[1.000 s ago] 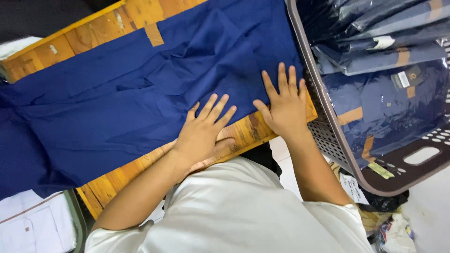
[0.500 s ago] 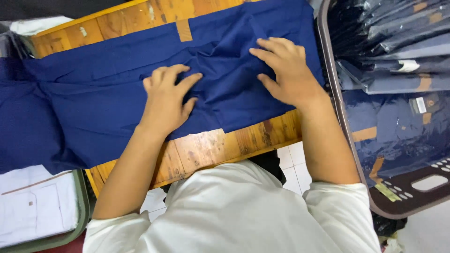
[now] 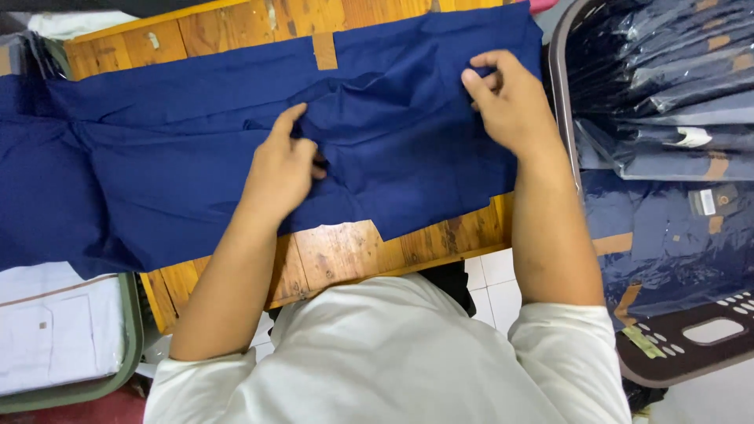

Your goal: A person folds a blue shirt on a wooden table, attaches a brand tag, and then places the folded shirt into a clear plastic bag.

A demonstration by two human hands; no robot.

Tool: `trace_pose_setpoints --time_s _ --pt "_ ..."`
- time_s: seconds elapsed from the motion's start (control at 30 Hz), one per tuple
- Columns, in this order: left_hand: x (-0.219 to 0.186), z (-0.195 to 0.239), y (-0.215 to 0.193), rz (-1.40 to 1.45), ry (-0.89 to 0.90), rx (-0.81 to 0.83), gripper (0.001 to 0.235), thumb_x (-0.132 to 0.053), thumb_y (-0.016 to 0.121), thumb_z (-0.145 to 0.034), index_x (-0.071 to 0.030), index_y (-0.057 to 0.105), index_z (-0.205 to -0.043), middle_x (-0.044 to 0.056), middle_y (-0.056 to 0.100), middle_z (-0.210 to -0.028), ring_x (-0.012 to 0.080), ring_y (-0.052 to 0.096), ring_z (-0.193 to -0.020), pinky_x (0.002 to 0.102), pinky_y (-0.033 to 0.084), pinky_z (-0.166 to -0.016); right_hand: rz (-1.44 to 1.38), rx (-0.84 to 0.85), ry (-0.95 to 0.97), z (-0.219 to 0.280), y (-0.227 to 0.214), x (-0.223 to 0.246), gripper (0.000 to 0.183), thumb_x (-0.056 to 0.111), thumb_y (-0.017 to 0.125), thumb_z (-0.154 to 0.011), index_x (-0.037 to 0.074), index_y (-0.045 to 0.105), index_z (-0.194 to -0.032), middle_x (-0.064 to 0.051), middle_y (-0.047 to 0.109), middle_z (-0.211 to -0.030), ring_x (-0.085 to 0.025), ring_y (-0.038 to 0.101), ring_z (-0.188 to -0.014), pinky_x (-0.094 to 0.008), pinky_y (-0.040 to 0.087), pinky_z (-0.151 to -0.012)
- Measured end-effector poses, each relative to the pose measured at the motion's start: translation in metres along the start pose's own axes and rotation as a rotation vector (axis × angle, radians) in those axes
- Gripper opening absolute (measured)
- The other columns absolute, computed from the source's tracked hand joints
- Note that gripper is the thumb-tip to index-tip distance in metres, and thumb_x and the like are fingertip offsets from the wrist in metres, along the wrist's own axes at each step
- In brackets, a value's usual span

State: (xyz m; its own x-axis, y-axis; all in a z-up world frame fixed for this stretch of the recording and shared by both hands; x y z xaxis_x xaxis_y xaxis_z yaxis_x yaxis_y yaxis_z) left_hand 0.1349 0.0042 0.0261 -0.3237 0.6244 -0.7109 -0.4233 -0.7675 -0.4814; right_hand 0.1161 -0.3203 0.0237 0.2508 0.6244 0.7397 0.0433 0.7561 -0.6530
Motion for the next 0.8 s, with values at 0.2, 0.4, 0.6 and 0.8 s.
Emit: trace_pose_setpoints --time_s 0.2,0.4,0.6,0.8 --pt "0.017 -0.033 0.001 0.551 0.113 -0.139 0.022 -0.008 0.069 -0.094 -0.014 0.071 -0.116 -0.007 0.044 -0.063 0.0029 0.052 -0.063 0.023 0.062 -0.064 0.119 0.114 0.152 -0.026 0.023 0.009 0.031 0.024 0.072 -0.097 0.019 0.06 -0.125 0.001 0.066 -0.079 -0.015 0.066 -0.08 -0.034 0.052 -0.074" --pt "0.011 -0.024 0.009 0.485 0.11 0.008 0.021 -0.018 0.072 -0.096 -0.018 0.076 -0.116 -0.009 0.037 -0.057 0.0009 0.046 -0.058 0.021 0.062 -0.066 -0.387 0.075 -0.203 -0.025 0.008 0.024 0.019 0.002 0.067 -0.103 0.016 0.068 -0.116 0.012 0.033 -0.068 -0.001 0.031 -0.065 -0.017 0.029 -0.068" --pt "-0.004 -0.005 -0.002 0.249 0.327 -0.035 0.048 -0.009 0.088 -0.084 -0.019 0.071 -0.128 -0.008 0.044 -0.068 0.0026 0.045 -0.064 0.017 0.049 -0.071 -0.344 0.123 -0.281 -0.005 0.001 0.008 0.045 0.004 0.084 -0.091 0.013 0.07 -0.133 0.007 0.043 -0.087 0.0 0.033 -0.067 -0.014 0.029 -0.065" --pt "-0.02 0.027 0.001 -0.042 0.673 -0.194 0.059 0.002 0.091 -0.077 -0.013 0.07 -0.129 0.0 0.054 -0.095 0.0115 0.054 -0.073 0.024 0.053 -0.083 -0.09 0.209 -0.134 0.022 -0.005 0.015 0.038 0.008 0.086 -0.089 0.02 0.074 -0.123 0.008 0.043 -0.067 -0.005 0.037 -0.061 -0.019 0.038 -0.062"
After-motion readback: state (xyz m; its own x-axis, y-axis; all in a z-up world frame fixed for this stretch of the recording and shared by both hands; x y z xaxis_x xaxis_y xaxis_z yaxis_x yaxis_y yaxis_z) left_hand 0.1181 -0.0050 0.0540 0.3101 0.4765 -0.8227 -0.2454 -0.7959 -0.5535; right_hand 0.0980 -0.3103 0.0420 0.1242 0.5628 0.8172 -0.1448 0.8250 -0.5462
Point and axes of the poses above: each hand's wrist, its own z-axis away from the middle knuckle, its own y-axis out of the palm, x = y × z, the point moved 9 cm from there along -z, towards the middle knuckle
